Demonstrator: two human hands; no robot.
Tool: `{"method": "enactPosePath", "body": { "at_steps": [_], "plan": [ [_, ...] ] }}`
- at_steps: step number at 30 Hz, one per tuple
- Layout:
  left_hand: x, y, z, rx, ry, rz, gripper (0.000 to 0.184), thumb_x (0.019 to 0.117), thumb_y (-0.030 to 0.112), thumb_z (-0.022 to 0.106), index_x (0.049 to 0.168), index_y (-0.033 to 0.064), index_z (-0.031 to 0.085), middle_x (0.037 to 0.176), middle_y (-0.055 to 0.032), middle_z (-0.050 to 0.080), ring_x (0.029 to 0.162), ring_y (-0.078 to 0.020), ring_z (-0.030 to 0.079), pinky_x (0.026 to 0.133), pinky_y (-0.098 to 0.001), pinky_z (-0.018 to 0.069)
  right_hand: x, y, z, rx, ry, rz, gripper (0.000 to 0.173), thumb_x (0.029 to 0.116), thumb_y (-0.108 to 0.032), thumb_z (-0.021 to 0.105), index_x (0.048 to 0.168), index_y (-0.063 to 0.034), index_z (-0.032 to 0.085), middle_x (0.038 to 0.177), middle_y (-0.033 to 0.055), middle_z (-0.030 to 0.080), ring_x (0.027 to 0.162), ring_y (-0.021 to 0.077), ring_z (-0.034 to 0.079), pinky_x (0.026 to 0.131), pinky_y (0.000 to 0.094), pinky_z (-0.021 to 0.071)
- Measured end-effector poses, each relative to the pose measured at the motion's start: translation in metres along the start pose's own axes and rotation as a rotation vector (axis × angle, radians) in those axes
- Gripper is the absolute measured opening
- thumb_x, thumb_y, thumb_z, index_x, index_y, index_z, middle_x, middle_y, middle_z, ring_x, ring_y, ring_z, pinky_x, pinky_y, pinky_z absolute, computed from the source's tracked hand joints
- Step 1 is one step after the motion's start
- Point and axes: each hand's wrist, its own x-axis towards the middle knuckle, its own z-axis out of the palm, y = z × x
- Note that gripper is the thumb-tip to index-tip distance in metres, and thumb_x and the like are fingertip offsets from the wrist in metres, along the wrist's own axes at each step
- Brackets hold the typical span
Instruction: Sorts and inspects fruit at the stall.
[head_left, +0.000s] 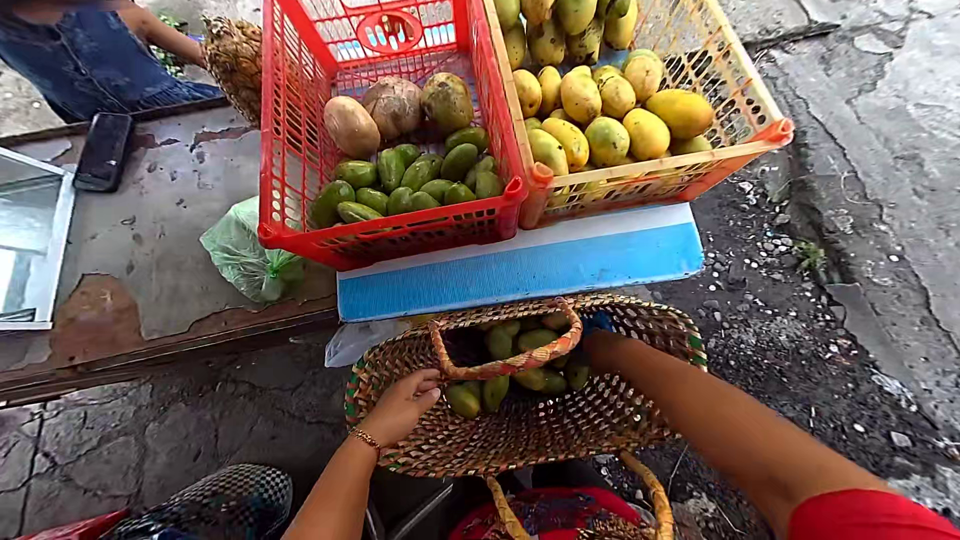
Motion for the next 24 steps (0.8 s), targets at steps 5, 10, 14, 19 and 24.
{"method": "enactPosePath", "body": {
  "at_steps": [5, 10, 14, 19, 24],
  "plan": [
    [-0.002, -0.011, -0.002, -0.271, 0.006, -0.015, 0.054, 0.1028, 0.02, 0.061, 0.152, 0.0093, 0.041, 0.146, -0.0153, 0.055, 0.123, -0.0313, 0.063, 0.092, -0.0488, 0.0575, -0.031, -0.012, -0.017, 0.13, 0.053, -0.332, 0.041, 0.0985, -0.026, 0.069, 0.126, 0.0041, 0.066, 0.127, 0.0292, 0.064, 0.125, 0.0463, 0.057, 0.108, 0.065, 0.0396],
    [0.005, 0.008, 0.004, -0.328, 0.077, 0.105, 0.079, 0.0959, 0.026, 0.07, 0.161, 0.0187, 0.027, 0.158, -0.0151, 0.041, 0.134, -0.0322, 0.053, 0.095, -0.0523, 0.0545, -0.033, -0.073, -0.029, 0.641, -0.004, -0.773, 0.036, 0.0972, -0.011, 0.066, 0.133, -0.0081, 0.064, 0.157, 0.0212, 0.04, 0.123, 0.0299, 0.059, 0.097, 0.0475, 0.0531],
    [0.017, 0.015, -0.005, 0.017, 0.203, 0.169, 0.066, 0.0992, 0.024, 0.065, 0.157, 0.0081, 0.038, 0.152, -0.0167, 0.05, 0.138, -0.025, 0.052, 0.115, -0.0429, 0.0411, 0.021, -0.055, -0.024, 0.289, 0.242, -0.692, 0.028, 0.0946, -0.005, 0.066, 0.122, -0.0017, 0.071, 0.131, 0.0222, 0.065, 0.122, 0.0375, 0.061, 0.106, 0.0578, 0.0449],
    [0.026, 0.023, 0.007, 0.257, -0.061, 0.143, 0.043, 0.1007, 0.025, 0.064, 0.14, 0.0084, 0.06, 0.139, -0.0119, 0.062, 0.122, -0.0229, 0.064, 0.107, -0.0409, 0.05, 0.05, 0.001, 0.011, 0.03, 0.25, -0.33, 0.052, 0.0861, -0.015, 0.076, 0.136, -0.0051, 0.064, 0.136, 0.0239, 0.061, 0.131, 0.0455, 0.053, 0.107, 0.0651, 0.042],
    [0.066, 0.026, 0.055, 0.563, -0.404, 0.183, 0.048, 0.0999, 0.026, 0.066, 0.143, 0.0073, 0.057, 0.14, -0.0181, 0.061, 0.125, -0.0321, 0.062, 0.11, -0.0504, 0.0463, 0.063, -0.021, 0.029, -0.003, 0.288, -0.315, 0.067, 0.0776, -0.03, 0.087, 0.137, -0.0081, 0.063, 0.157, 0.0259, 0.04, 0.146, 0.0517, 0.032, 0.106, 0.0757, 0.034]
  ]
}}
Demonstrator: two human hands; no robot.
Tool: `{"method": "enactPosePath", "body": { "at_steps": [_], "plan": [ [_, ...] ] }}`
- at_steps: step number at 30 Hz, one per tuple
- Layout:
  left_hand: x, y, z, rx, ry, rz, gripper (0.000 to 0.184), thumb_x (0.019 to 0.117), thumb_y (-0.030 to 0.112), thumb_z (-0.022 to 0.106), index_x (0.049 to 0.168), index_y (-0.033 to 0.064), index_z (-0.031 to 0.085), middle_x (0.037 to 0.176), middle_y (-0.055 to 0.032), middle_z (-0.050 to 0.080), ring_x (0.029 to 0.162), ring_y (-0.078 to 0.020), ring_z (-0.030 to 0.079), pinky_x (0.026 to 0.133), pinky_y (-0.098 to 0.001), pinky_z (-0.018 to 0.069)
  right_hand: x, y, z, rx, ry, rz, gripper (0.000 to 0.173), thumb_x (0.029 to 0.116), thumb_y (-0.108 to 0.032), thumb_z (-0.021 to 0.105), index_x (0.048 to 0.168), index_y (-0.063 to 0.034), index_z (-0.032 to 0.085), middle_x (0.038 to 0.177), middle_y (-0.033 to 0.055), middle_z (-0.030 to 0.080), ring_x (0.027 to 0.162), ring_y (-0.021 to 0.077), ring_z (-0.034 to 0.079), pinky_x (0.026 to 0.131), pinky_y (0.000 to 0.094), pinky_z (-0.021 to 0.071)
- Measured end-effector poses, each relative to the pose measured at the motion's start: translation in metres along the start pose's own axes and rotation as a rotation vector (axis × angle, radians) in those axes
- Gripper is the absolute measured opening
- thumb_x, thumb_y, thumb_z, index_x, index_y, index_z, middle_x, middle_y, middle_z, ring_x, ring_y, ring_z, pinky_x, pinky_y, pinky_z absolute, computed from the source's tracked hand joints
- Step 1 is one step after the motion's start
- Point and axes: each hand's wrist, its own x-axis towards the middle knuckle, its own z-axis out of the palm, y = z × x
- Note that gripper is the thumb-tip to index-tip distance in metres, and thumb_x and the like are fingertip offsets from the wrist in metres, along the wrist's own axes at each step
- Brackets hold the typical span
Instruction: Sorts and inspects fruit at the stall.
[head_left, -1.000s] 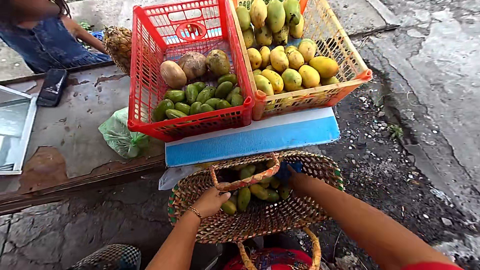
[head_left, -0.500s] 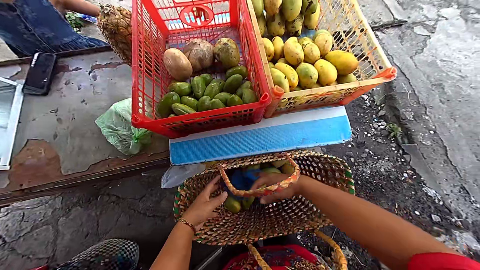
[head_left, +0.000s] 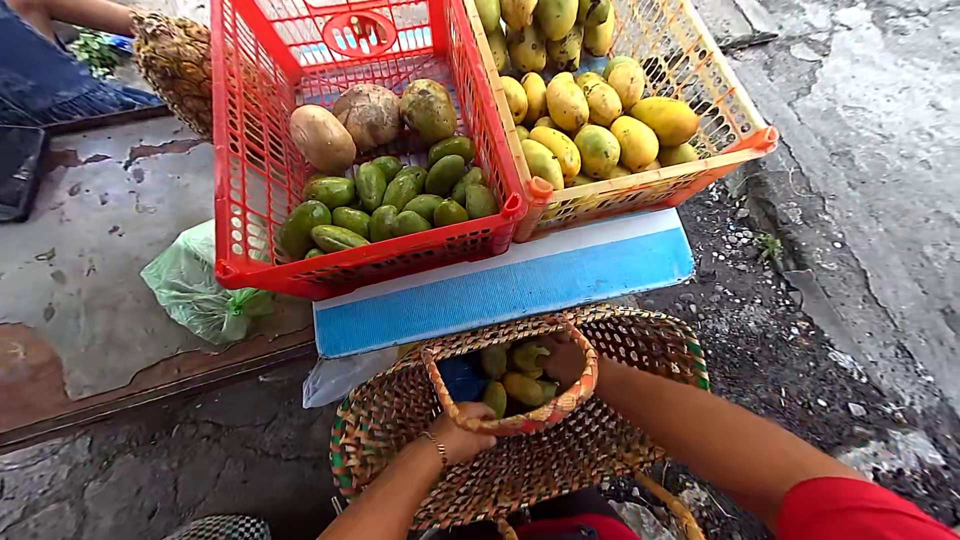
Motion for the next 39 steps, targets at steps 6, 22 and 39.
{"method": "enactPosePath", "body": {
  "at_steps": [6, 22, 39],
  "plan": [
    [0.085, -0.004, 0.032, 0.034, 0.203, -0.298, 0.091, 0.0806, 0.027, 0.084, 0.15, -0.0044, 0.035, 0.152, -0.0294, 0.041, 0.135, -0.0429, 0.051, 0.108, -0.0542, 0.047, 0.042, -0.061, 0.023, 0.077, -0.112, 0.297, 0.102, 0.075, -0.034, 0.09, 0.158, -0.0108, 0.036, 0.17, 0.0261, 0.004, 0.151, 0.0599, 0.003, 0.098, 0.0891, 0.0254],
    [0.096, -0.016, 0.03, -0.194, 0.316, -0.298, 0.092, 0.074, 0.036, 0.087, 0.147, -0.0006, 0.044, 0.146, -0.0235, 0.05, 0.133, -0.0345, 0.052, 0.111, -0.0487, 0.0439, 0.067, -0.035, 0.075, 0.287, 0.134, 0.129, 0.042, 0.1, -0.003, 0.055, 0.142, -0.0055, 0.058, 0.17, 0.0169, 0.018, 0.153, 0.0566, 0.007, 0.098, 0.093, 0.0136],
    [0.124, 0.014, 0.022, -0.969, 0.595, -0.025, 0.062, 0.0833, 0.02, 0.084, 0.135, -0.0018, 0.057, 0.134, -0.0196, 0.061, 0.127, -0.0279, 0.057, 0.106, -0.0482, 0.0484, 0.041, -0.023, 0.052, 0.313, 0.073, 0.127, 0.068, 0.0993, -0.005, 0.057, 0.161, -0.0063, 0.028, 0.172, 0.0122, 0.015, 0.155, 0.0502, 0.007, 0.108, 0.0854, 0.0099]
  ]
}}
